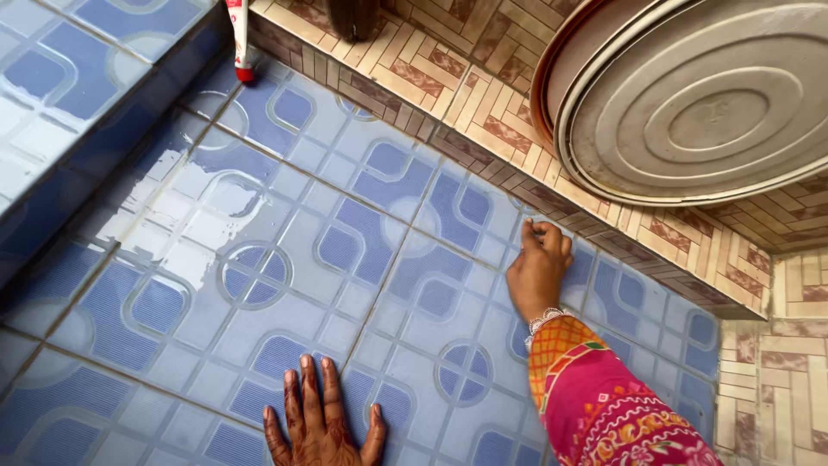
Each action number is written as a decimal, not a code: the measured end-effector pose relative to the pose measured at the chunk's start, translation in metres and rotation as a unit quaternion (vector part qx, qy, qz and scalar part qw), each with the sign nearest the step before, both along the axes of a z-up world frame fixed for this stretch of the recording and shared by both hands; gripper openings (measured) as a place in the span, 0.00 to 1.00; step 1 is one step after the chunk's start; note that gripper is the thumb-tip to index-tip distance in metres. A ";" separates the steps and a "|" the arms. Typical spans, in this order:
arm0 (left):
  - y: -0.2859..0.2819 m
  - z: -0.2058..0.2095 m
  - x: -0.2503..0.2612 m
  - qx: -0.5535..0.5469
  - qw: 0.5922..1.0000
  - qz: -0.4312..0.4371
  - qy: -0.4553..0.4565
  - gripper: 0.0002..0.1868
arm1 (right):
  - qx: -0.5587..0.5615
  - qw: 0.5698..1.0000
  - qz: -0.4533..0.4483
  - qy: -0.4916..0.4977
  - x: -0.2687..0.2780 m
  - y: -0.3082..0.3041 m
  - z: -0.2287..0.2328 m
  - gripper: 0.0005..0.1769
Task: The person scrubs the blue floor tiles using a scouring pad and a small brush, then rinses a cup in a bucket of water.
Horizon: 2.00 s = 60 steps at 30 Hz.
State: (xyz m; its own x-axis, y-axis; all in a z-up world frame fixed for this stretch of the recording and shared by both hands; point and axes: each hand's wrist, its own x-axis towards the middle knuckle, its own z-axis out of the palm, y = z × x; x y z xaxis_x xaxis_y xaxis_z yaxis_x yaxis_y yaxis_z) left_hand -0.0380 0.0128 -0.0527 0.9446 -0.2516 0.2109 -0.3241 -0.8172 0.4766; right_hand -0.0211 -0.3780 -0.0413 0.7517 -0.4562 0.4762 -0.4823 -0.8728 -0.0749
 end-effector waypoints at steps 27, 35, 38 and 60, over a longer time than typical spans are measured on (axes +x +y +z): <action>-0.001 0.033 -0.001 0.047 0.999 0.001 0.013 0.48 | 0.020 0.990 -0.102 -0.093 -0.148 -0.117 0.036 0.11; 0.001 0.016 0.005 0.042 0.999 -0.005 -0.014 0.48 | -0.240 0.926 0.283 0.066 0.019 -0.067 0.083 0.07; 0.002 0.009 0.000 0.043 0.999 -0.008 -0.009 0.48 | -0.345 0.851 0.335 0.212 0.017 -0.090 0.092 0.11; 0.006 -0.035 0.002 0.006 1.000 -0.008 -0.024 0.49 | -0.326 0.756 0.333 0.459 -0.044 -0.140 0.119 0.10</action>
State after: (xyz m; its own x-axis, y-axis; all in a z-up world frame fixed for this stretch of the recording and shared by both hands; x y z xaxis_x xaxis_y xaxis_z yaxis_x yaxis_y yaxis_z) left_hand -0.0358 0.0190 -0.0877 0.9294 -0.2687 0.2532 -0.3590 -0.8172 0.4508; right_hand -0.0652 -0.5181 0.0780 0.8617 0.2768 -0.4252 0.4934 -0.6525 0.5752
